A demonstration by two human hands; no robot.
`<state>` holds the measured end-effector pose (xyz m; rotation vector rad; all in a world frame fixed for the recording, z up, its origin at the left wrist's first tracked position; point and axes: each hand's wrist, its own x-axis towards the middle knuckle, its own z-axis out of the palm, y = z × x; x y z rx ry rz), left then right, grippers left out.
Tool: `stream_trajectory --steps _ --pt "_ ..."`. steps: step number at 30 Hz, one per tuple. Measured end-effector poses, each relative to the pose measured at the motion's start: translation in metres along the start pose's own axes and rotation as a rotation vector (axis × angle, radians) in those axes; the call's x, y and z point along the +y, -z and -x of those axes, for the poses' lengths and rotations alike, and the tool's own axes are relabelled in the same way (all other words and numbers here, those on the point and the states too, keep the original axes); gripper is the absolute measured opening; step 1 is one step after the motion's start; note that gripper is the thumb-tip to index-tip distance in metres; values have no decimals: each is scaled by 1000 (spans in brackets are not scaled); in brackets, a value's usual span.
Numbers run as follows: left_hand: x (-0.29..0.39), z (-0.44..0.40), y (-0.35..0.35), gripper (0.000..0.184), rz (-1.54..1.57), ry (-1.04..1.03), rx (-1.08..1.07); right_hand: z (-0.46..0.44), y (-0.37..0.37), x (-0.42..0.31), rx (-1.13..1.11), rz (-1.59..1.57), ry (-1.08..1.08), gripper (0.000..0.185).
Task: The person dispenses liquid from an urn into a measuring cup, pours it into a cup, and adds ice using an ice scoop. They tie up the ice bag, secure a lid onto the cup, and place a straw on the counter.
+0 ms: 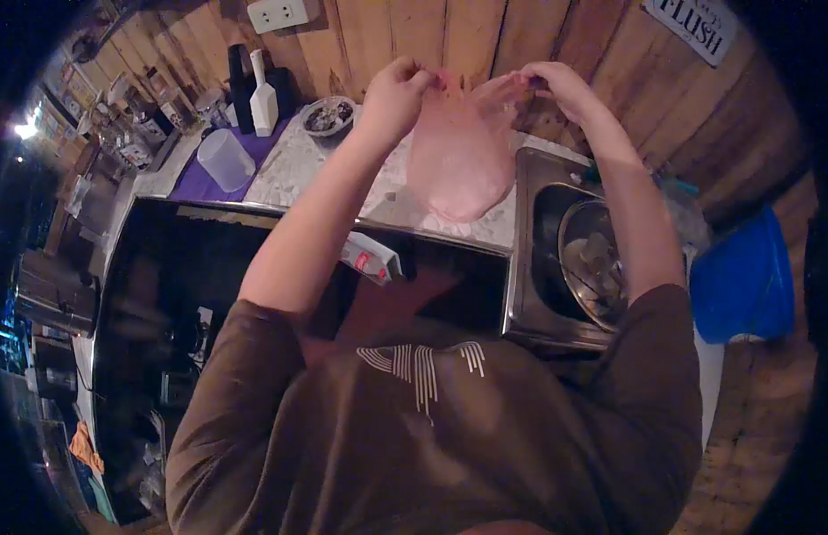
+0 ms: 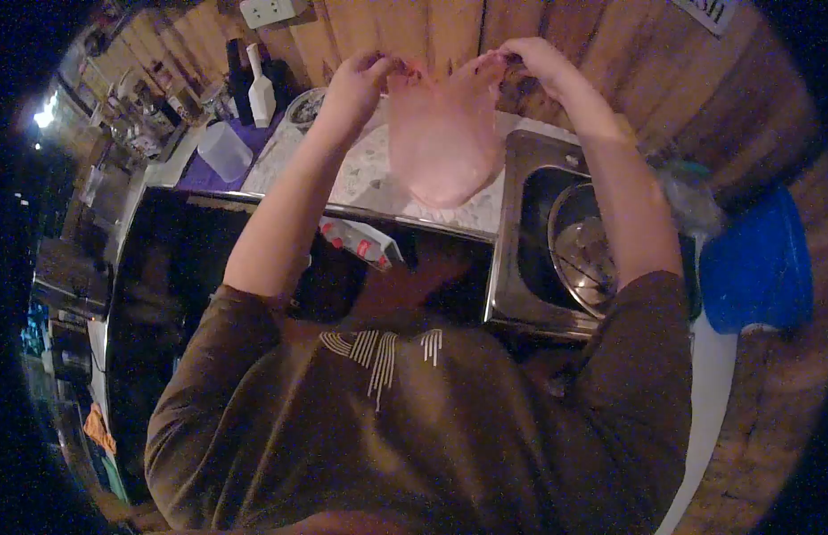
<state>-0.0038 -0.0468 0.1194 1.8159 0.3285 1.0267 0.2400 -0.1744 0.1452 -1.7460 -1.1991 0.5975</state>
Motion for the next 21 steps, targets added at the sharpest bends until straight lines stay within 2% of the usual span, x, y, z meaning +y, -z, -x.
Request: stream_trajectory --steps 2,5,8,11,14,17,20,21 --pt "3 -6 0 18 11 52 -11 4 -10 -15 -28 -159 55 22" --pt "15 -5 -3 19 72 90 -7 17 -21 -43 22 -108 126 20" --pt "7 -17 -2 20 190 123 -11 16 -15 -47 -90 -139 80 20" --pt "-7 -33 -6 28 323 58 -109 32 -26 -58 -150 -8 99 23" --pt "-12 -38 -15 26 257 28 -254 41 -36 -67 -214 -95 16 27" --pt "-28 -47 -24 20 -339 -280 -470 42 -38 -76 -221 -96 -1 29" --pt "-33 -51 -33 22 -237 -154 -450 15 -31 -75 14 88 -66 28" --pt "-31 -50 -35 23 -195 -169 -434 8 -31 -73 -84 91 -97 27"
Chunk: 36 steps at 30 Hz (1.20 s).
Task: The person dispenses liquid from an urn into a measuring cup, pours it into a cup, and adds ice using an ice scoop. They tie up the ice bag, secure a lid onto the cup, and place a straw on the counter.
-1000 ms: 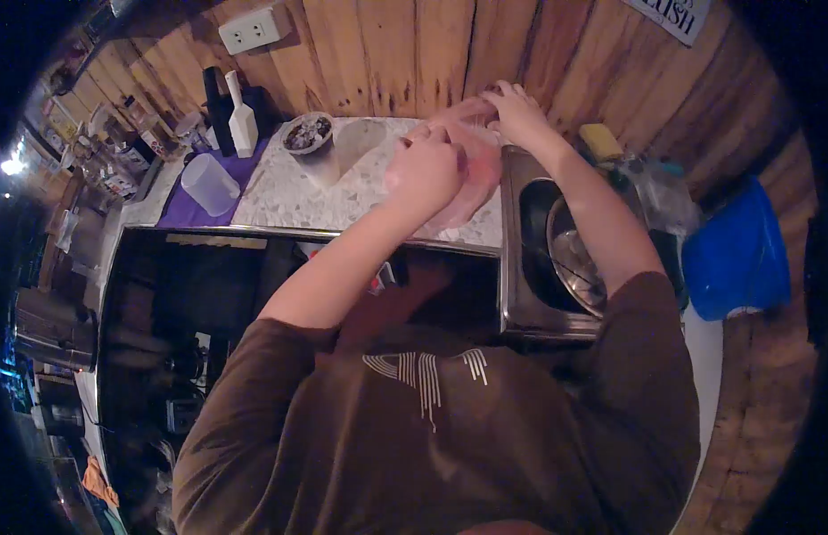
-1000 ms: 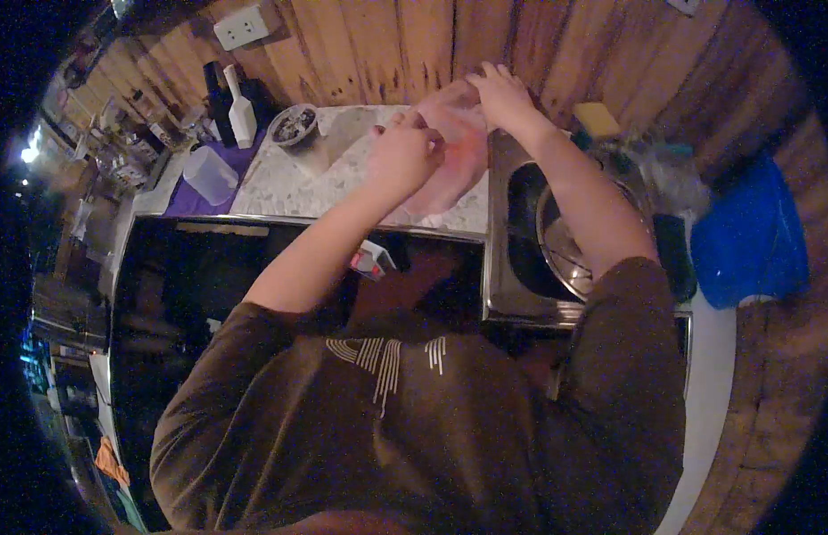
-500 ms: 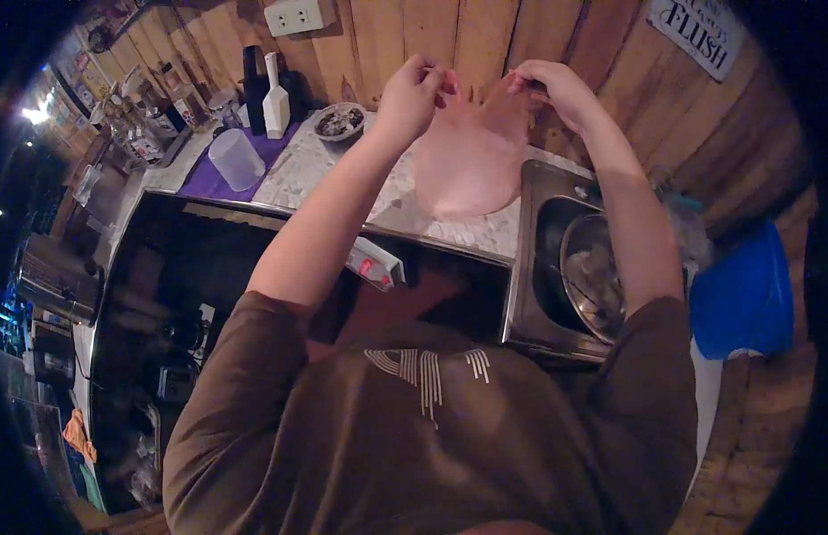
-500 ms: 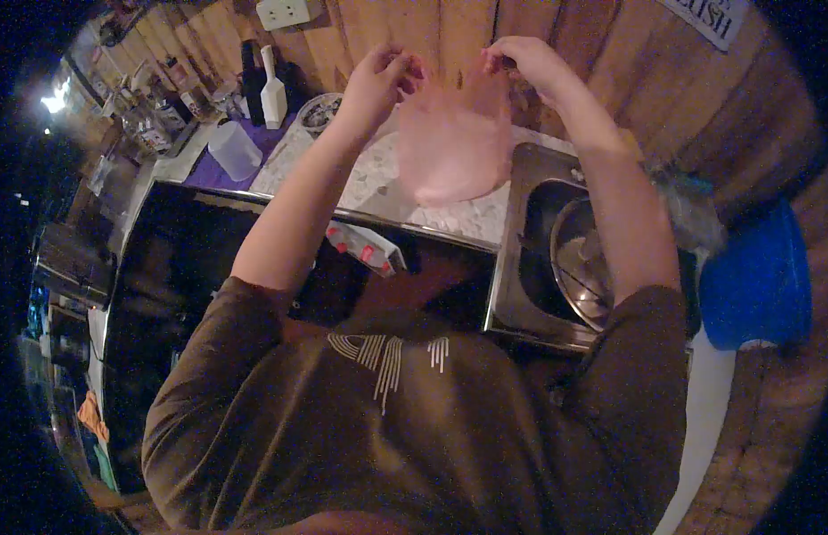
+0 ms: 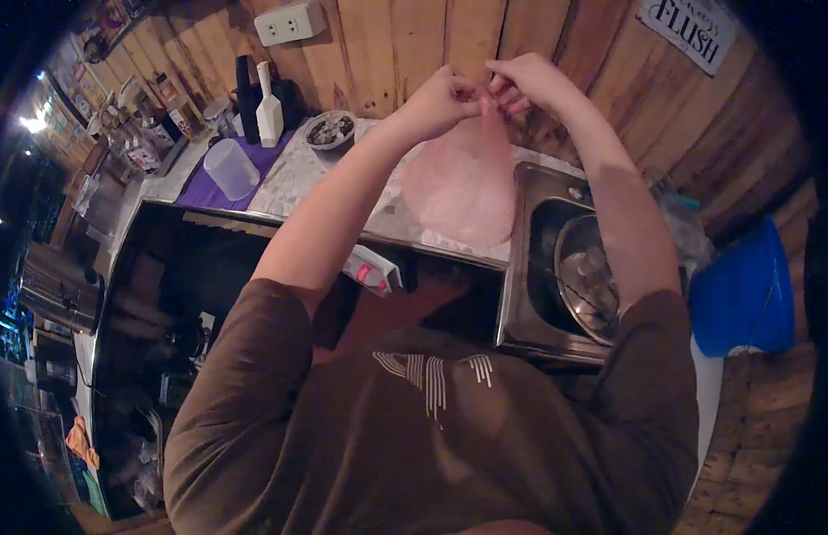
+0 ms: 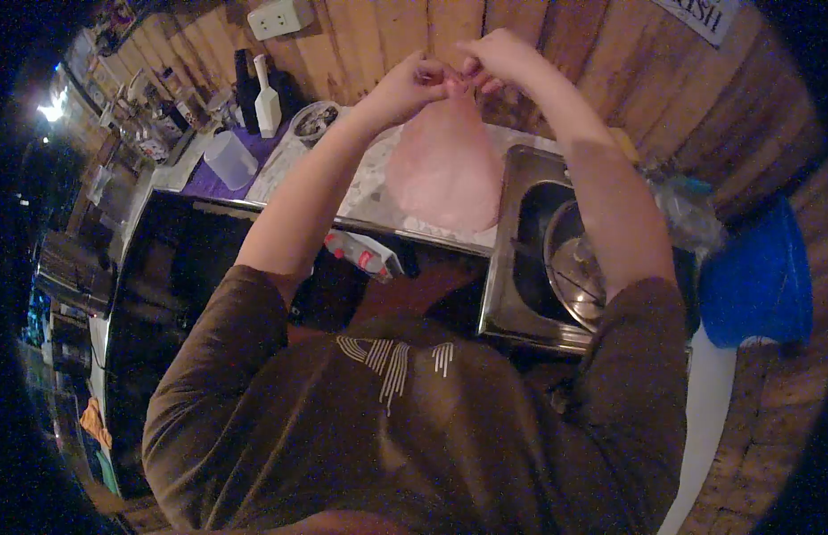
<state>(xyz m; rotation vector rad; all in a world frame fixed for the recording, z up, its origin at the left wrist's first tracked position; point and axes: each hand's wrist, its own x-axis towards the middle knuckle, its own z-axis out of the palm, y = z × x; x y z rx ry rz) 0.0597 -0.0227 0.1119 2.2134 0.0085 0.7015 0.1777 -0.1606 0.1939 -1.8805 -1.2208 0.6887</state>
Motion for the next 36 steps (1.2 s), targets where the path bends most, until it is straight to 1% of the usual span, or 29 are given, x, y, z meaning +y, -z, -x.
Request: stream_trajectory --steps 2,5,8,11,14,17,20,23,26,29,32,35,36 --pt "21 10 -4 24 73 -41 35 -11 -7 4 -196 5 -56 26" --pt "39 30 7 25 -268 -174 173 -29 -35 8 -166 -592 -194 21" --pt "36 47 21 25 -375 -272 226 -22 -36 -4 -100 -611 -289 19" --pt "27 54 33 22 -246 -141 177 -19 -24 8 -150 -635 -257 17" --pt "22 46 28 21 274 158 -27 -17 -21 17 -250 -657 -133 17" --pt "8 32 23 26 265 182 -168 -13 -21 24 -178 -661 -80 16" --pt "-4 29 7 29 369 -13 -169 -8 -18 41 -232 -755 -132 14" --pt "-10 26 2 29 444 136 -66 5 -27 44 -87 -690 -138 9" --pt "-10 19 4 28 90 246 -35 36 -61 21 290 -326 133 13" --pt "9 16 6 31 90 390 -55 45 -76 37 493 572 608 19" --pt "4 24 5 36 361 242 14 45 -87 44 617 793 534 23" --pt "6 48 10 49 52 5 -181 45 -88 36 391 639 166 18" --pt "7 53 7 48 -13 -96 -88 40 -87 41 290 378 132 19"
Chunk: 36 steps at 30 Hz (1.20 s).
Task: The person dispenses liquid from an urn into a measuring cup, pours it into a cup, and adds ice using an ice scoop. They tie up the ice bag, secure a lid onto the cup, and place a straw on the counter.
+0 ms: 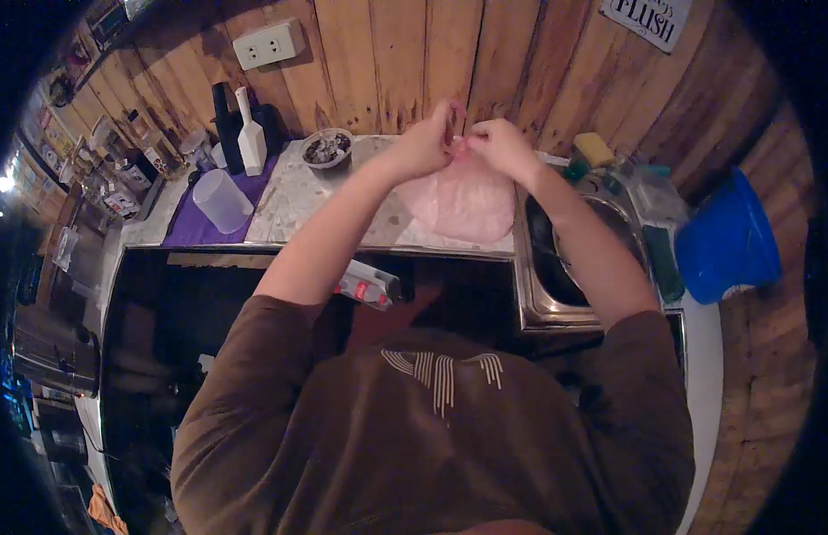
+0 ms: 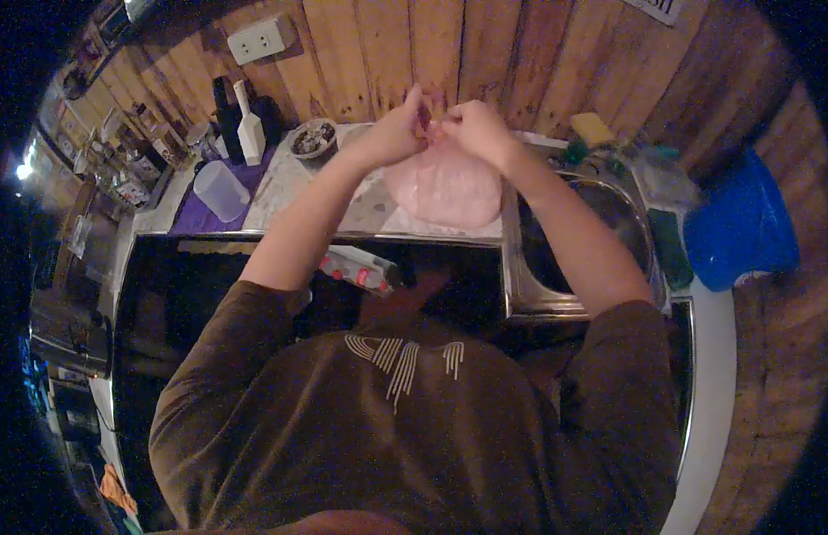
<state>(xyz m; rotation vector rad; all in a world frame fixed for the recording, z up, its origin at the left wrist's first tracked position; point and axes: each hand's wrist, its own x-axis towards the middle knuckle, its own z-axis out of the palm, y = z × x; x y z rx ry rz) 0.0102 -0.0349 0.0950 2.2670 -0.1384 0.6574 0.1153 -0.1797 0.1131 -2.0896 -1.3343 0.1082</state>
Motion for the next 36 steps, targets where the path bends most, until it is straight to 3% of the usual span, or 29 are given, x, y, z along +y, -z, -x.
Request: stream_trajectory --steps 2,5,11,14,17,20,23,26,29,32,36 --pt "2 8 -11 46 -149 -193 181 -16 -7 20 -184 -524 -107 22" --pt "6 28 -15 40 -547 -277 463 -24 -10 32 -302 -1043 -488 19" --pt "23 49 -22 31 -408 -96 361 -13 6 22 -329 -982 -533 18" --pt "14 39 -23 33 -78 136 366 -16 3 34 -303 -950 -367 19" --pt "11 37 -23 33 838 484 227 -8 13 27 -312 -734 -224 22" --pt "12 56 -13 31 637 551 244 -14 17 72 -255 -354 -37 25" --pt "-33 103 -15 30 -567 164 303 -7 15 134 -355 -105 56 25" --pt "-55 131 -31 31 -282 364 275 5 4 127 -272 2 19 18" --pt "-71 121 -16 35 509 637 226 0 0 131 -303 -115 14 16" --pt "-30 93 -11 46 1106 329 187 -4 4 127 -236 -87 45 15" --pt "14 68 -42 58 550 289 219 10 25 90 -169 -80 189 19"
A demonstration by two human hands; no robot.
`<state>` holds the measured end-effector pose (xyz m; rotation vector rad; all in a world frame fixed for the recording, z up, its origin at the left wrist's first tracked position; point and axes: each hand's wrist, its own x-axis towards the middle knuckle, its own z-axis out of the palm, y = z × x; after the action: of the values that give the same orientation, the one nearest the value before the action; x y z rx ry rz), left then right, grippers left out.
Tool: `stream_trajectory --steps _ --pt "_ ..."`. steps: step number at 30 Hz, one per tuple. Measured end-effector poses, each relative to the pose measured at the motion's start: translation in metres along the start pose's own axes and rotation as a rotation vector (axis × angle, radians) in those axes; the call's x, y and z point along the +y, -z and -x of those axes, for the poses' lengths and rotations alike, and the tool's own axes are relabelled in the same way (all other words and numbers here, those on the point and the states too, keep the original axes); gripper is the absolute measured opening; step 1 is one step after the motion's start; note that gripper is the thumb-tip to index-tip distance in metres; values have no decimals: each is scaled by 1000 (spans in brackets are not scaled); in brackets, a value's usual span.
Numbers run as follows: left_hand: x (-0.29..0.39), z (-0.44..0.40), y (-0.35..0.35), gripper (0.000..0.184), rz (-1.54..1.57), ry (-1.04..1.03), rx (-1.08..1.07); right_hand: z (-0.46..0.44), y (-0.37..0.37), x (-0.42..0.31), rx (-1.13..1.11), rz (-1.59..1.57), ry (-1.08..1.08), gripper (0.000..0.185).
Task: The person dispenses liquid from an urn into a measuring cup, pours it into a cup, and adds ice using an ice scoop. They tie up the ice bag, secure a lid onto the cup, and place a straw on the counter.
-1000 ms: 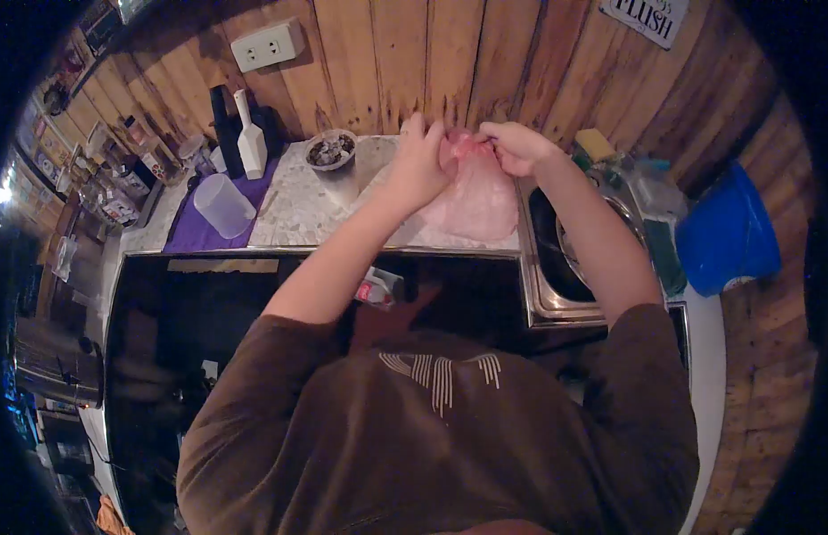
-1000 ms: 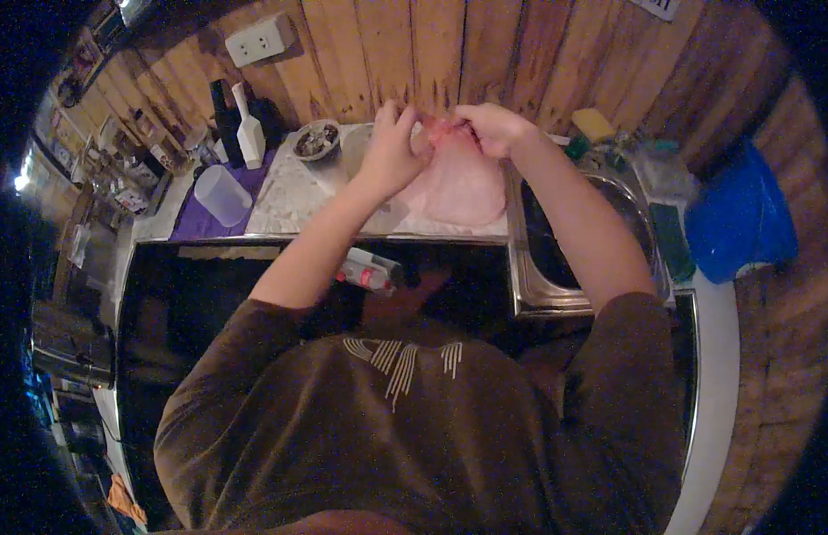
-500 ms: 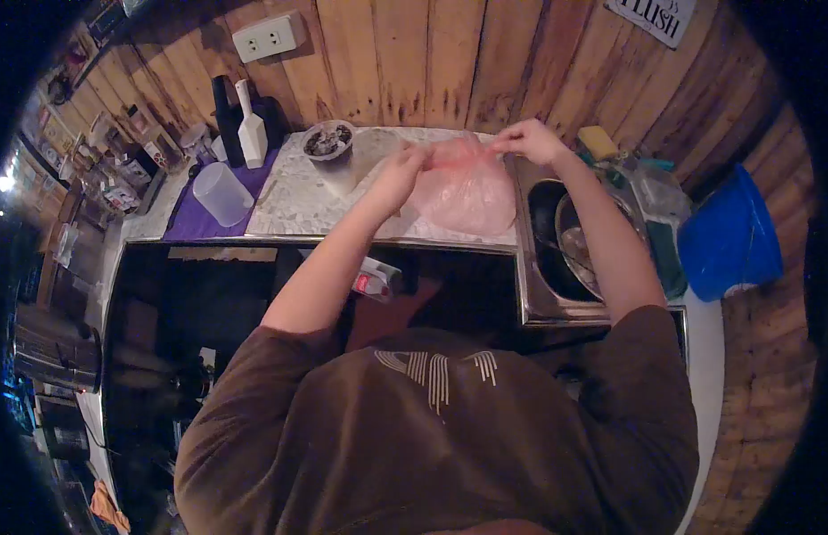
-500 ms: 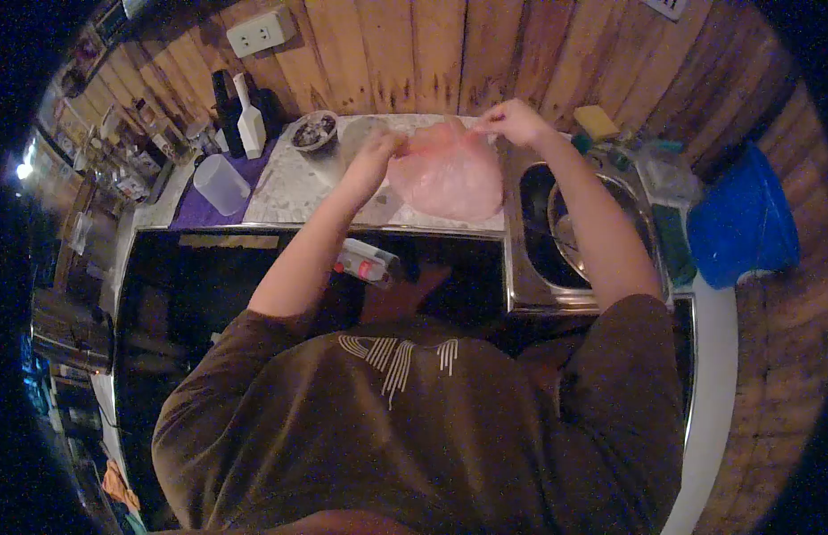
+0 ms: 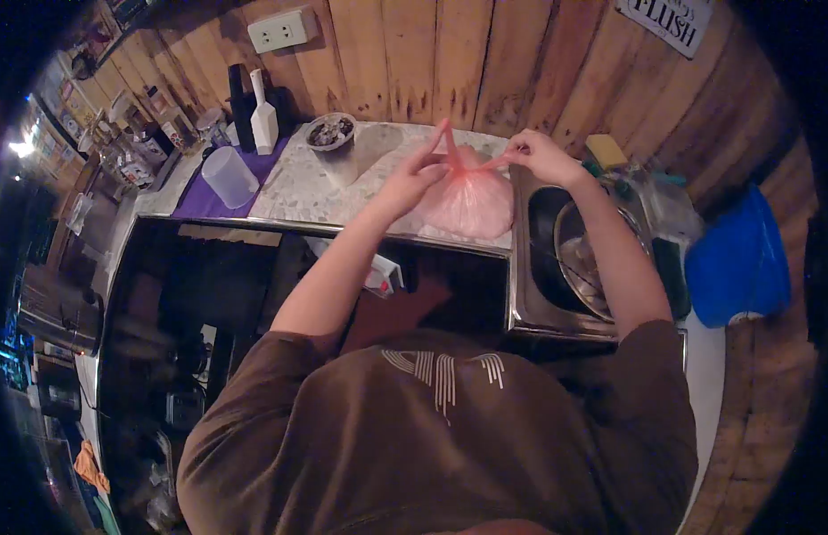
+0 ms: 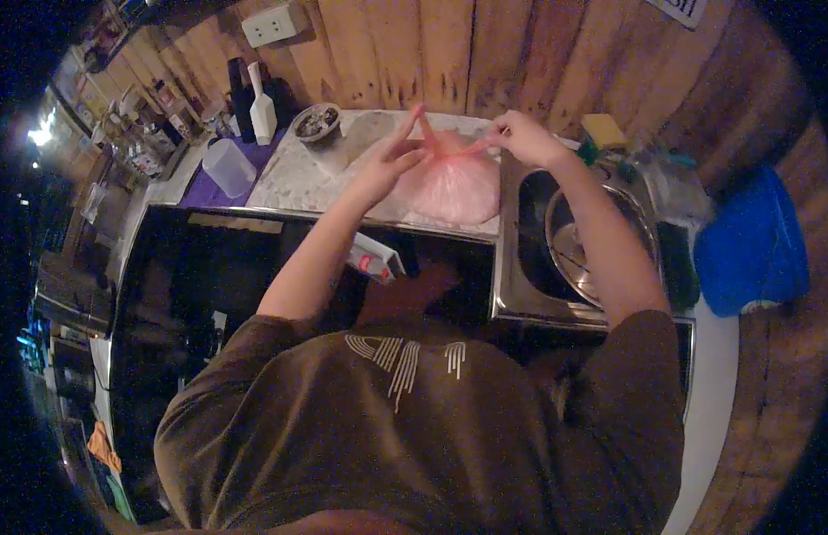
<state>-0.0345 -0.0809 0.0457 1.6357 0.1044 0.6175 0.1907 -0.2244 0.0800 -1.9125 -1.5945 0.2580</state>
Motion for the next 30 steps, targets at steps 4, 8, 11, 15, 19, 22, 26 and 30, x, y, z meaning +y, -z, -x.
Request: stream_trajectory --steps 4,8,11,15,19,22,26,30 --pt "-26 -18 -21 65 -341 -23 94 -6 12 -34 -173 -251 -218 18" --pt "-41 -30 -34 45 -439 50 372 -18 2 -45 -206 -715 -300 15" --pt "-35 -28 -33 32 -543 31 305 -29 -5 -48 -198 -907 -307 16" --pt "-23 -20 -44 28 -899 -109 252 -45 -12 -60 -265 -485 -153 18" --pt "-20 -25 -42 31 -865 96 291 -46 -29 -51 -177 -374 98 14" --pt "-39 -32 -33 34 -765 69 290 -48 -44 -19 -96 -390 197 18" --pt "-62 -36 -29 39 -738 47 346 -40 -42 -11 -92 -370 11 21" --pt "-108 -48 -19 44 -436 -55 470 -35 -45 -4 -67 -192 68 17"
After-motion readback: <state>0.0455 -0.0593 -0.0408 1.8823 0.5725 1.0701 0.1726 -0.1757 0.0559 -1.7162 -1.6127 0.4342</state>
